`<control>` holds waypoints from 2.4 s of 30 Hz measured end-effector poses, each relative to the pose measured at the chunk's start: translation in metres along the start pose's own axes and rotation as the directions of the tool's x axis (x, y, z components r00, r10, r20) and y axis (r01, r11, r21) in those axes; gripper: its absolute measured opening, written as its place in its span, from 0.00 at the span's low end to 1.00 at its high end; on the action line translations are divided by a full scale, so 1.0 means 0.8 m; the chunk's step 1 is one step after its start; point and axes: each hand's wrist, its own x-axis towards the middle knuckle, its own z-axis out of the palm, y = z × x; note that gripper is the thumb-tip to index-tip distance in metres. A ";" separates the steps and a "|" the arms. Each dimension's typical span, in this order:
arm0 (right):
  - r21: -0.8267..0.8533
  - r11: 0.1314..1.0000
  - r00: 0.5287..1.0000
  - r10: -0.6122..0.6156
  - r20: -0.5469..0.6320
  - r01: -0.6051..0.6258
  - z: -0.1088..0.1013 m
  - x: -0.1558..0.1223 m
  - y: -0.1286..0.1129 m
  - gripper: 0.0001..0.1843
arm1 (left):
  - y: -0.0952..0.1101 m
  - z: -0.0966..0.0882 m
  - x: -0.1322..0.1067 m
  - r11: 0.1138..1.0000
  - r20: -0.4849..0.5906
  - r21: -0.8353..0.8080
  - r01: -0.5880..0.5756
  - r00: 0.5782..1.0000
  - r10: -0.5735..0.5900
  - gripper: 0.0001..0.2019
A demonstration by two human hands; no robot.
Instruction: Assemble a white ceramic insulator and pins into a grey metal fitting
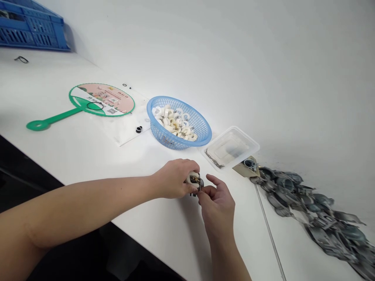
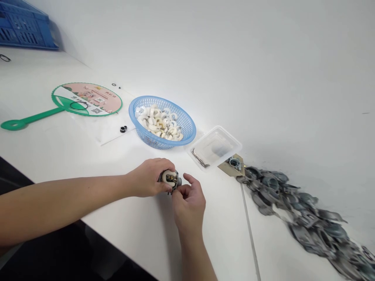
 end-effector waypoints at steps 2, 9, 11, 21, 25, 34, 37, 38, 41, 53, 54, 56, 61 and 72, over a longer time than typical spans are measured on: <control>0.003 1.000 1.000 -0.001 0.003 0.001 0.000 0.000 -0.001 0.25 | 0.000 0.000 0.000 1.000 0.002 -0.006 -0.001 1.000 0.001 0.14; 0.010 1.000 1.000 0.012 0.000 -0.012 0.000 -0.002 -0.004 0.25 | 0.001 -0.001 0.000 1.000 0.007 -0.022 0.011 1.000 -0.011 0.14; 0.008 1.000 1.000 0.028 -0.003 -0.028 0.000 -0.002 -0.005 0.25 | 0.001 -0.001 0.000 1.000 0.007 -0.023 0.010 1.000 -0.010 0.15; 0.106 0.994 1.000 0.004 0.029 -0.007 -0.004 0.000 -0.003 0.26 | 0.001 0.001 0.000 0.999 0.021 -0.046 0.016 1.000 -0.015 0.16; 0.136 0.991 1.000 0.000 0.029 -0.004 -0.005 -0.001 -0.003 0.25 | 0.001 0.001 0.000 0.999 0.012 -0.048 0.020 1.000 -0.020 0.15; 0.136 0.991 1.000 -0.007 0.009 0.005 -0.006 -0.003 -0.001 0.25 | 0.002 -0.006 0.002 0.993 0.006 -0.099 0.066 0.998 -0.066 0.14; 0.110 0.994 1.000 0.005 0.026 -0.008 -0.007 0.000 0.000 0.25 | 0.002 -0.006 0.002 0.990 0.011 -0.119 0.082 0.997 -0.081 0.14; 0.112 0.994 0.999 0.005 0.035 -0.009 -0.007 0.000 0.000 0.25 | 0.002 -0.006 0.002 0.988 0.013 -0.127 0.087 0.996 -0.086 0.13; 0.121 0.993 0.999 0.002 0.053 -0.008 -0.007 0.002 0.000 0.26 | 0.002 -0.005 0.001 0.983 0.016 -0.151 0.103 0.995 -0.102 0.12; 0.118 0.993 0.995 0.006 0.102 -0.018 -0.004 0.008 0.002 0.27 | 0.003 -0.006 0.001 0.980 0.020 -0.142 0.136 0.991 -0.135 0.13; 0.117 0.993 0.995 0.005 0.098 -0.016 -0.004 0.008 0.001 0.27 | 0.003 -0.006 0.002 0.981 0.020 -0.141 0.136 0.991 -0.135 0.14; 0.116 0.993 0.996 -0.001 0.094 -0.010 -0.004 0.008 0.001 0.27 | 0.002 -0.006 0.002 0.981 0.022 -0.140 0.136 0.991 -0.134 0.14; 0.139 0.990 0.996 -0.016 0.090 0.004 -0.004 0.007 0.000 0.26 | 0.003 -0.006 0.002 0.980 0.032 -0.144 0.140 0.990 -0.137 0.14; 0.139 0.990 0.995 0.009 0.101 -0.023 -0.006 0.008 -0.001 0.27 | 0.006 -0.007 0.003 0.983 0.040 -0.115 0.143 0.989 -0.139 0.14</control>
